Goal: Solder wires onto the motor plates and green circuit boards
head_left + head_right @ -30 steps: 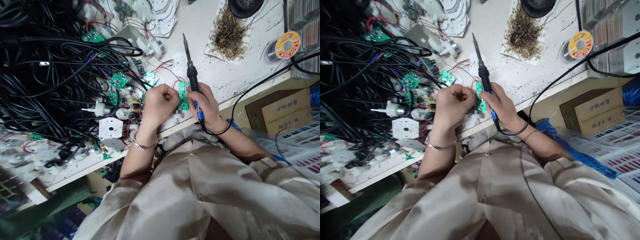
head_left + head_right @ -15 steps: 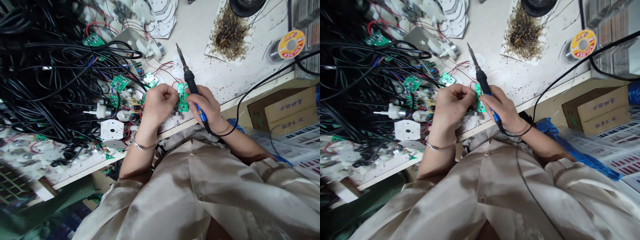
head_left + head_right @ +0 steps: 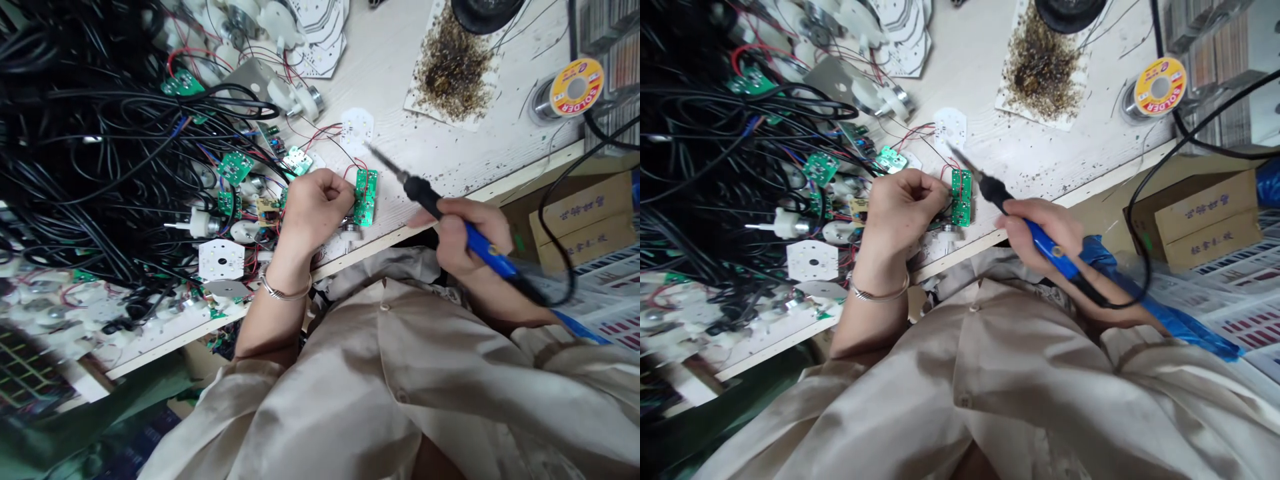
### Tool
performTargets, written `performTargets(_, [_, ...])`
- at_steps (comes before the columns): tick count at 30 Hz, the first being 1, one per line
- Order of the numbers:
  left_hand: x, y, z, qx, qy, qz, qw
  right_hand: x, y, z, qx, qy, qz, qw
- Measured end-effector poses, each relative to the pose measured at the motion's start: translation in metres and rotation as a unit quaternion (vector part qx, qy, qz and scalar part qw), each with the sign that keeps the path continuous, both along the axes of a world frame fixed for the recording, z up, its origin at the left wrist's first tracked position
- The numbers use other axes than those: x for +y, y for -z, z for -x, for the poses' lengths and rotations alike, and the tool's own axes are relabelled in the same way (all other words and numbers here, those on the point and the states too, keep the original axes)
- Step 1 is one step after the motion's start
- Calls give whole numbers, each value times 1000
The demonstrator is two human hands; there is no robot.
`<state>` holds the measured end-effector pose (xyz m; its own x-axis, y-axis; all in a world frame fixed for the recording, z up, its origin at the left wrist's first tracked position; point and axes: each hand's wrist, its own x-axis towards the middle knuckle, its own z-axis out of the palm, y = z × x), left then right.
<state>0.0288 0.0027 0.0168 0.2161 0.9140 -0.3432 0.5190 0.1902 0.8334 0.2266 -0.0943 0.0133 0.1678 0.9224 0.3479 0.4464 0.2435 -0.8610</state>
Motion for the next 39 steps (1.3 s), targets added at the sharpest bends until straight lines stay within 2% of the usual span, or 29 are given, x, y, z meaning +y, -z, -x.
performTargets(3, [0, -3, 0, -3, 12, -2, 1000, 18, 18, 18, -100, -10, -94, 990])
performTargets(6, [0, -5, 2, -7, 24, 6, 1000, 30, 37, 32, -121, -13, -80, 989])
performTargets(9, [2, -5, 4, -17, 26, 19, 999, 32, 44, 34, -125, -17, -52, 991])
performTargets(16, [5, -3, 3, -26, -5, 29, 999, 32, 37, 28, -128, -51, -61, 989])
performTargets(19, [3, -4, 2, -33, -12, 28, 999, 26, 29, 21, -78, -55, -66, 993])
performTargets(23, [1, -5, 2, -25, -9, 22, 999, 5, 18, 11, 17, -21, -87, 996])
performTargets(25, [1, -5, 2, -17, -6, 18, 1000, -5, 15, 7, 24, -11, -90, 996])
performTargets(28, [2, -5, 1, -13, -7, 23, 1000, -12, 14, 7, -3, -7, -88, 996])
performTargets(33, [1, -6, 0, -25, -12, 30, 999, -12, 14, 12, 15, -1, -81, 997])
performTargets(39, [1, -5, 1, -17, -13, 34, 999, -18, 22, 10, 16, 1, -66, 998])
